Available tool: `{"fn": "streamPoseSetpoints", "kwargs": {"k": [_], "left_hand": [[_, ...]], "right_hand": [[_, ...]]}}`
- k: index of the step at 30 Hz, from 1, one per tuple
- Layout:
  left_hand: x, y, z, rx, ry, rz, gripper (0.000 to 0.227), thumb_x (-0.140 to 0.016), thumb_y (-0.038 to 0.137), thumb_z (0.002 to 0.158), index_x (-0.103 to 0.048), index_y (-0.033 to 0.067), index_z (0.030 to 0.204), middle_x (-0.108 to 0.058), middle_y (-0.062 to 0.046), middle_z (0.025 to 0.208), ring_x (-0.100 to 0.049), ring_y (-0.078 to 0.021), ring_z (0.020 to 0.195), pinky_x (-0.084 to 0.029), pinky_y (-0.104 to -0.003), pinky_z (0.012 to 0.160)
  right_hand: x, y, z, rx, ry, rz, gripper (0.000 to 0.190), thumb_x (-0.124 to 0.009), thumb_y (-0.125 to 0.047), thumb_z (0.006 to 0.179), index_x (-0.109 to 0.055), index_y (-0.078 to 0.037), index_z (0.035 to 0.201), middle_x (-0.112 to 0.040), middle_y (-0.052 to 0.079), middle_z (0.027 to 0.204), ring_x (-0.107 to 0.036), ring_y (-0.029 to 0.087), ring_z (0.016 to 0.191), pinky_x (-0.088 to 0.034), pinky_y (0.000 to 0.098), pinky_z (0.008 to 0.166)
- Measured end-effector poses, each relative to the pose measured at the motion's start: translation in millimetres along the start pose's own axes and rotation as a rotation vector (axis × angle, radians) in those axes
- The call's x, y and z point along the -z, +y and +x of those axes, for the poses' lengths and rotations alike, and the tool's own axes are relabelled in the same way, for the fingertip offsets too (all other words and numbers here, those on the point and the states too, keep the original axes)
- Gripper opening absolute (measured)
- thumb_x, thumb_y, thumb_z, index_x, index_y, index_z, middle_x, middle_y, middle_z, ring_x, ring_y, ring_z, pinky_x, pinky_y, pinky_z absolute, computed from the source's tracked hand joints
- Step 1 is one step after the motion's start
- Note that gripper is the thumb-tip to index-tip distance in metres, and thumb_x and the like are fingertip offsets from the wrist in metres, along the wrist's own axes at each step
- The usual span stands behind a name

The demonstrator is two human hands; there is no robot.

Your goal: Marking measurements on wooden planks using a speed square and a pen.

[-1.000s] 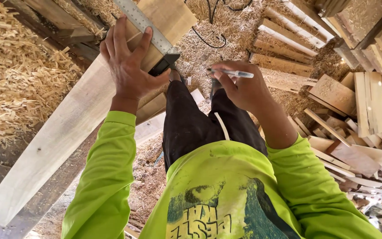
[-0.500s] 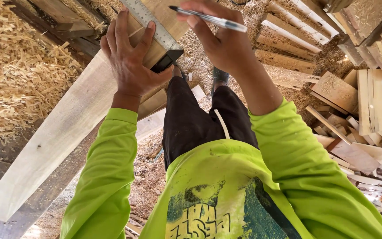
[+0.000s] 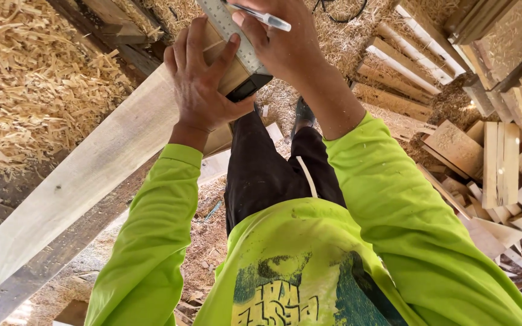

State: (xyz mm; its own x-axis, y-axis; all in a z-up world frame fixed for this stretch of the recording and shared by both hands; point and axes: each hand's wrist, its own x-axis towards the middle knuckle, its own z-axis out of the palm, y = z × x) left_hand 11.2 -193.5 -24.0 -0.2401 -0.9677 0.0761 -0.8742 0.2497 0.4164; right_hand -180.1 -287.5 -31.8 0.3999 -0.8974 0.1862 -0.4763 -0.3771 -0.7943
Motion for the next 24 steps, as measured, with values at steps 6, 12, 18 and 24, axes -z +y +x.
{"fn": "streamPoseSetpoints", "kwargs": {"k": [6, 12, 18, 24], "left_hand": [[-3, -1, -3, 0.011, 0.004, 0.001, 0.086, -0.083, 0.067, 0.07, -0.065, 0.0267, 0.144, -0.036, -0.024, 0.154, -0.047, -0.0493, 0.132, -0.04, -0.062, 0.1], [-22, -3, -16, -0.015, 0.05, 0.03, 0.087, -0.081, 0.071, 0.084, -0.042, 0.0331, 0.153, -0.03, -0.023, 0.16, -0.036, -0.0469, 0.143, -0.033, -0.068, 0.112], [15, 75, -57, 0.123, 0.513, 0.04, 0.023, -0.072, 0.013, 0.079, -0.077, 0.0049, 0.099, -0.065, -0.011, 0.117, -0.063, -0.0303, 0.1, -0.054, -0.041, 0.08], [35, 123, -163, 0.923, 0.893, -0.361, 0.007, -0.072, 0.012, 0.091, -0.075, 0.0056, 0.09, -0.067, -0.01, 0.082, -0.065, -0.0225, 0.066, -0.054, -0.032, 0.057]], "right_hand": [[49, -28, -26, -0.179, -0.284, -0.004, 0.017, -0.063, -0.011, 0.106, -0.076, -0.008, 0.116, -0.079, 0.01, 0.093, -0.069, 0.016, 0.062, -0.057, 0.0341, 0.055], [109, -40, -88, -0.461, -0.434, 0.172, 0.027, -0.051, -0.013, 0.108, -0.068, 0.0, 0.123, -0.078, 0.015, 0.092, -0.06, 0.014, 0.065, -0.044, 0.0255, 0.039], [132, -2, -154, -0.638, -0.204, 0.377, 0.026, -0.05, -0.016, 0.107, -0.067, -0.006, 0.124, -0.075, 0.014, 0.096, -0.069, 0.017, 0.081, -0.058, 0.0293, 0.074], [133, -12, -125, -0.516, -0.104, 0.305, 0.02, -0.06, -0.014, 0.103, -0.067, -0.005, 0.12, -0.075, 0.018, 0.101, -0.073, 0.02, 0.085, -0.058, 0.0266, 0.075]]}}
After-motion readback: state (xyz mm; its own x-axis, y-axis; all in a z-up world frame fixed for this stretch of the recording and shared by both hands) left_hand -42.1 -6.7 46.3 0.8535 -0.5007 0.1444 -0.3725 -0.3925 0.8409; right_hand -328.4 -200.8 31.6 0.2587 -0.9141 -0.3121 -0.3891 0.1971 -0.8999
